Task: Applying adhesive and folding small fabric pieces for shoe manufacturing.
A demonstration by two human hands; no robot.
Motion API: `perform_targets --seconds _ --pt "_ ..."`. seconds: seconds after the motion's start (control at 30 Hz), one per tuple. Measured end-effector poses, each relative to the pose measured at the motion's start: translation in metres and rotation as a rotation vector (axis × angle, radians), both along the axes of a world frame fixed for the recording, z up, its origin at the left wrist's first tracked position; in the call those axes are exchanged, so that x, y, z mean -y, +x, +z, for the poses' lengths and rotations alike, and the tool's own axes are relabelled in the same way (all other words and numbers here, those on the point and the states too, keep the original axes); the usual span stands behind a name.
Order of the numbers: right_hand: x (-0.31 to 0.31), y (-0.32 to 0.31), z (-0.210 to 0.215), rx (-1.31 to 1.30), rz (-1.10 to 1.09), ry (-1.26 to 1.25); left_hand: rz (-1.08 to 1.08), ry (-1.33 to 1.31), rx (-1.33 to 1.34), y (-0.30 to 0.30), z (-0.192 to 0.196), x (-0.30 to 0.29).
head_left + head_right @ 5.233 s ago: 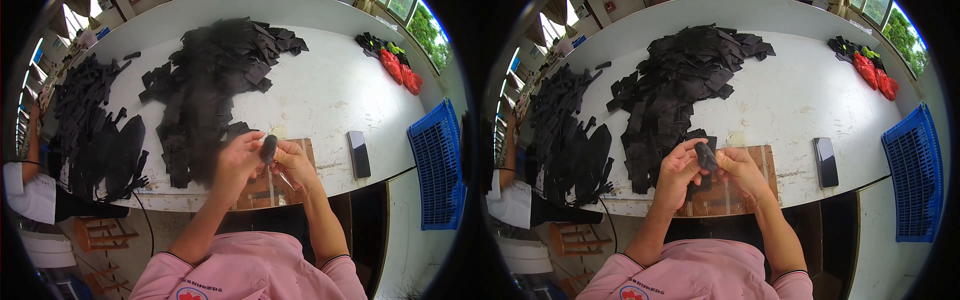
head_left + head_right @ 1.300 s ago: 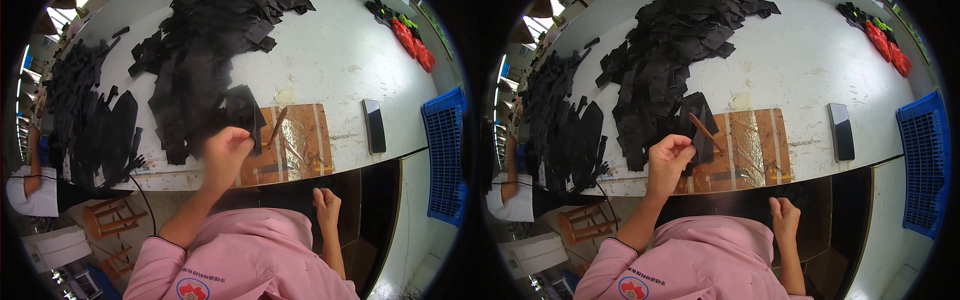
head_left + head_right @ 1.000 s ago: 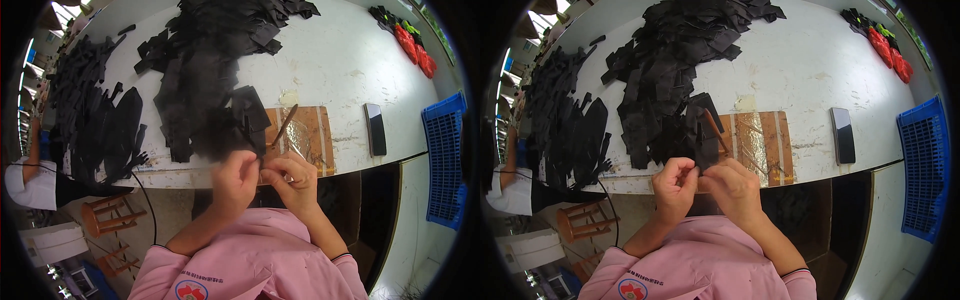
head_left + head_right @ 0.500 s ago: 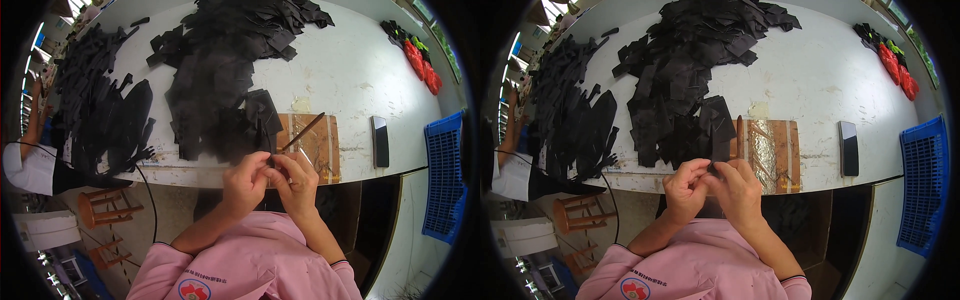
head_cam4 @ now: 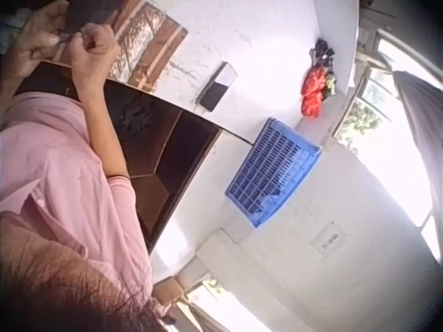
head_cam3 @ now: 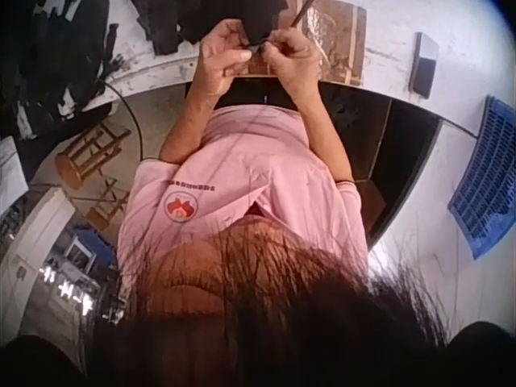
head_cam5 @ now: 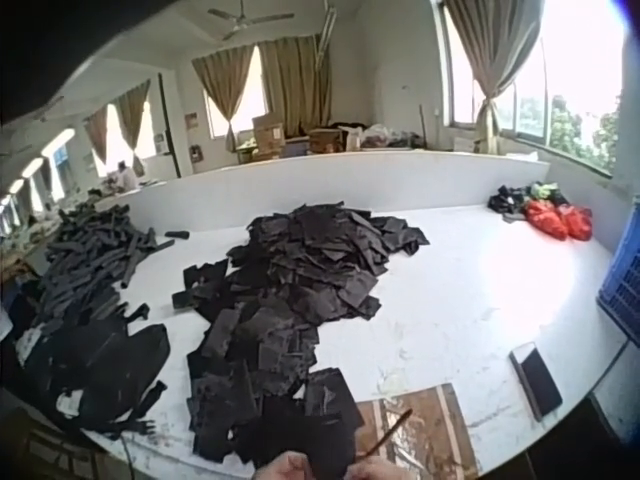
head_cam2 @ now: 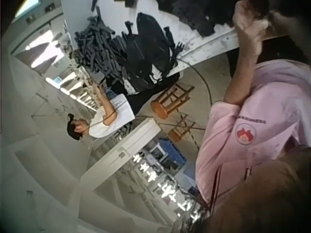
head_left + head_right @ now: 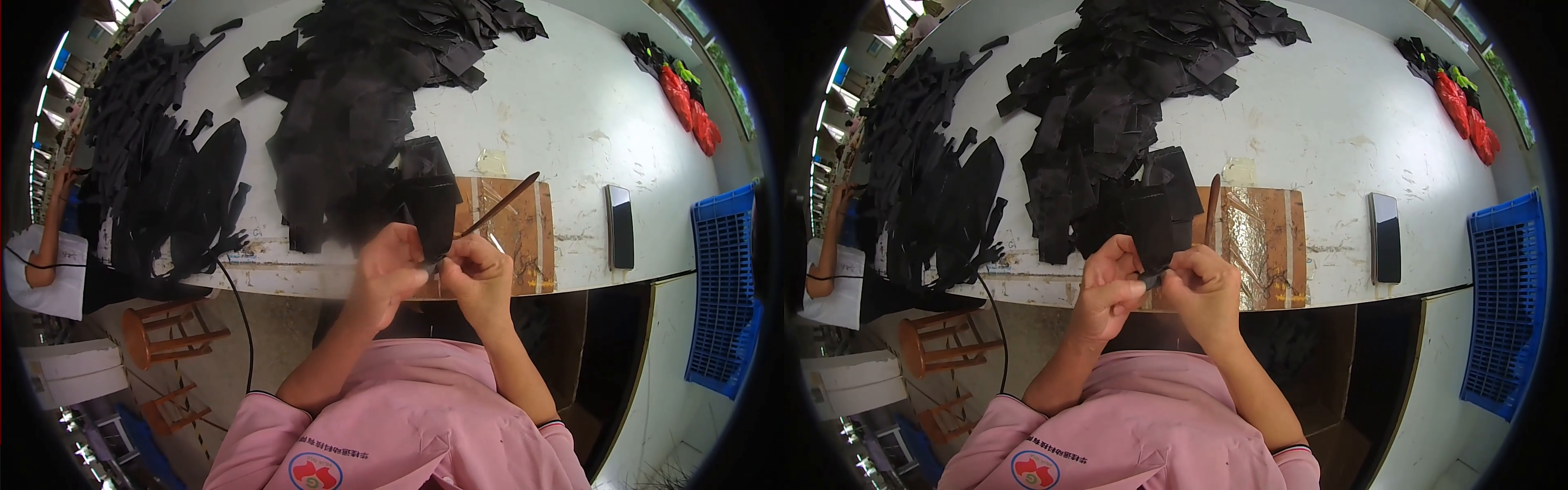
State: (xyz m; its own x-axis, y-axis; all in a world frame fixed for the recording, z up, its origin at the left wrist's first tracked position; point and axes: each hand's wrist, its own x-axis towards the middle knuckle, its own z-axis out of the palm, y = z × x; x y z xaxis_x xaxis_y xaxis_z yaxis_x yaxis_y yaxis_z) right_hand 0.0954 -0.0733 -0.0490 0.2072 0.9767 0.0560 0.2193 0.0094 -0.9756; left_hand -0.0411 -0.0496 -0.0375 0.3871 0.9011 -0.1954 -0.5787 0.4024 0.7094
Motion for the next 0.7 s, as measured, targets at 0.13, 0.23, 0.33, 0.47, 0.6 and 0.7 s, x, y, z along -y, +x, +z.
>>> perform_targets --seconds 0.13,0.23,0.33,0.47,0.6,0.7 --pt "0.000 0.000 0.004 -0.766 0.090 -0.242 0.095 -0.045 -0.313 0.005 0.000 -0.004" --pt "0.003 -0.003 -0.008 -1.319 0.215 -0.363 0.472 0.458 -0.815 0.019 -0.010 -0.003" --pt "0.001 -0.005 -0.002 -1.091 0.244 -0.312 0.592 0.832 -1.075 0.014 -0.013 0.002" --pt "0.001 -0.004 0.000 -0.639 0.168 -0.182 0.406 0.873 -0.929 0.006 -0.008 0.007" --pt "0.003 -0.003 -0.002 -0.693 0.144 -0.206 0.018 0.161 -0.243 -0.004 0.007 0.000" --pt "0.003 -0.005 0.010 -0.666 0.174 -0.069 -0.255 -0.025 0.249 -0.012 0.008 -0.001"
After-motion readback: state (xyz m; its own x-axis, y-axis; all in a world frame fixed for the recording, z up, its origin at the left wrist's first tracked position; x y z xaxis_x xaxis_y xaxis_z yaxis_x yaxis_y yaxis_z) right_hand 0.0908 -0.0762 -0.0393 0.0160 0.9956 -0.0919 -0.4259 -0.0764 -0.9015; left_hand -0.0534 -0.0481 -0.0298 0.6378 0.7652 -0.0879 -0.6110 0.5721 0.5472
